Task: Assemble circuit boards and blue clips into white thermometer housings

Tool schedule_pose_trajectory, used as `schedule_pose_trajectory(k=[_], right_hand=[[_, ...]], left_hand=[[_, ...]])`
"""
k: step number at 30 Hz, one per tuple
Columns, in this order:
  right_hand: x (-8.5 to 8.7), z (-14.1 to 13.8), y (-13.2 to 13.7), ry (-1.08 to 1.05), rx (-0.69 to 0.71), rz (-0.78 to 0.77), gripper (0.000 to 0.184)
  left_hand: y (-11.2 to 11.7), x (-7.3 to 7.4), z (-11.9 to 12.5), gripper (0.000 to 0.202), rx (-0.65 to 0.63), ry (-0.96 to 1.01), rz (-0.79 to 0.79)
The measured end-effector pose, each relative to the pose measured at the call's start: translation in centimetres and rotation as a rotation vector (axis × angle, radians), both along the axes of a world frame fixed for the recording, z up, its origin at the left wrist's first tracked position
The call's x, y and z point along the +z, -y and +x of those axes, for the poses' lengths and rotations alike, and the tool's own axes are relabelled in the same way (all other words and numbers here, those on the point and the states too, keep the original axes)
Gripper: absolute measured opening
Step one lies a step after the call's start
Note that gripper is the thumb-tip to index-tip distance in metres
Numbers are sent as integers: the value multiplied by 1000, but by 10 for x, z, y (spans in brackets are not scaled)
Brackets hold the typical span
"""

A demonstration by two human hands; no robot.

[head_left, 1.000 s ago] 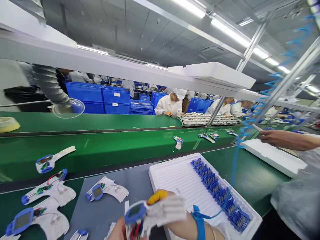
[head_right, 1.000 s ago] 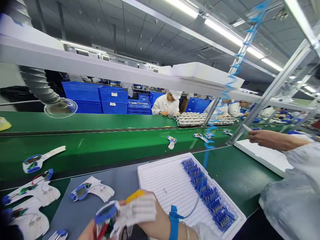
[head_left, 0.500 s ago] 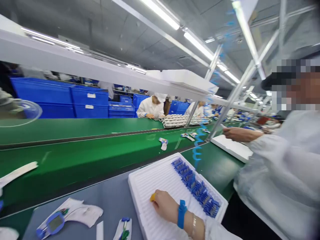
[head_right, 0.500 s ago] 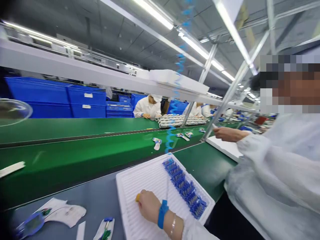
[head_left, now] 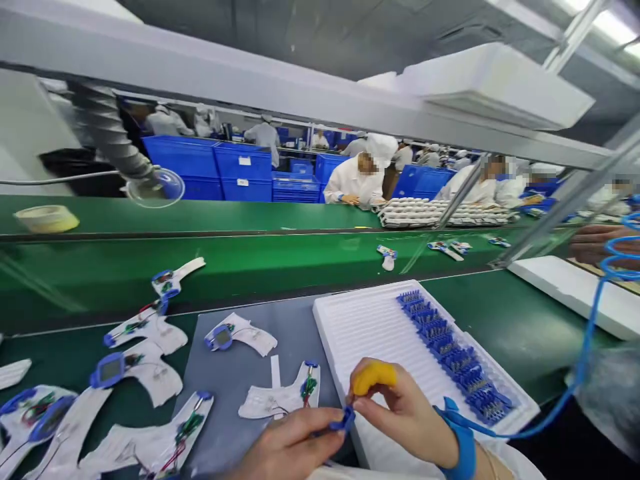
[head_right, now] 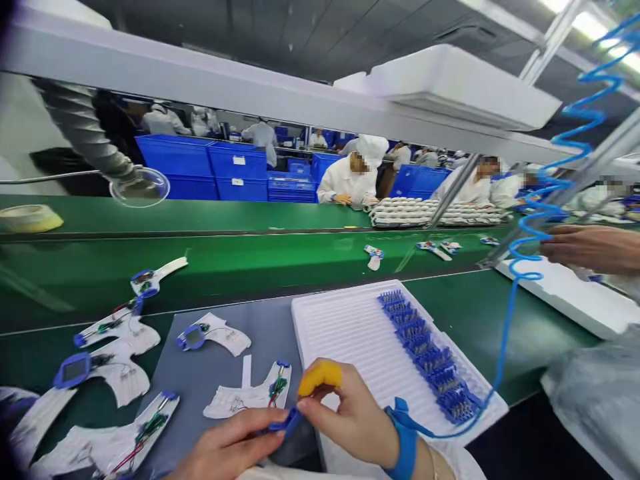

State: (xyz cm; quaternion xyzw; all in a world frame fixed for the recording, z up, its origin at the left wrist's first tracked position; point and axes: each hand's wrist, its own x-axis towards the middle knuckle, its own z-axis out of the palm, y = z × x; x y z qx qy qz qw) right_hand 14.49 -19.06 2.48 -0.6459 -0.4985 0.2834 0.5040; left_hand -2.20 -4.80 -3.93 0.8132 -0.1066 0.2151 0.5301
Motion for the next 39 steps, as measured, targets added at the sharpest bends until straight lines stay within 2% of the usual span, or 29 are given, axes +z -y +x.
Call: schedule_pose_trajectory(k=[3, 6, 10, 16, 23, 26, 28, 31, 34, 36, 39], right_hand=[[-5, 3, 1, -45, 26, 68, 1], [-7, 3, 1, -25, 50, 105, 4], [-7, 3, 0, -6, 46, 121, 4], [-8, 0, -2, -64, 51, 123, 3], [-4, -2, -4, 54, 92, 18, 7], [-2, -1, -3, 95, 135, -32, 5], [0, 0, -1, 106, 190, -88, 11], [1, 0, -2, 142, 241, -189, 14], [-2, 4, -6, 223, 208, -212, 10], [-7, 14, -8, 275, 117, -184, 13], [-15, 38, -7, 334, -182, -123, 17]], left_hand=[[-6, -10, 6, 50, -37, 138, 202], [-6, -5, 10, 50, -12, 187, 275], [-3, 3, 12, 43, 5, 217, 280], [-2, 6, 10, 35, 2, 196, 301], [-2, 3, 12, 43, 34, 254, 303], [-2, 1, 11, 46, -10, 203, 258], [-1, 1, 8, 46, -53, 115, 152], [2, 2, 4, 42, -78, 1, -132], [3, 4, 1, 41, -92, -133, -356], [1, 6, 1, 39, 12, -251, -542], [-4, 13, 4, 45, 261, -401, -1004]])
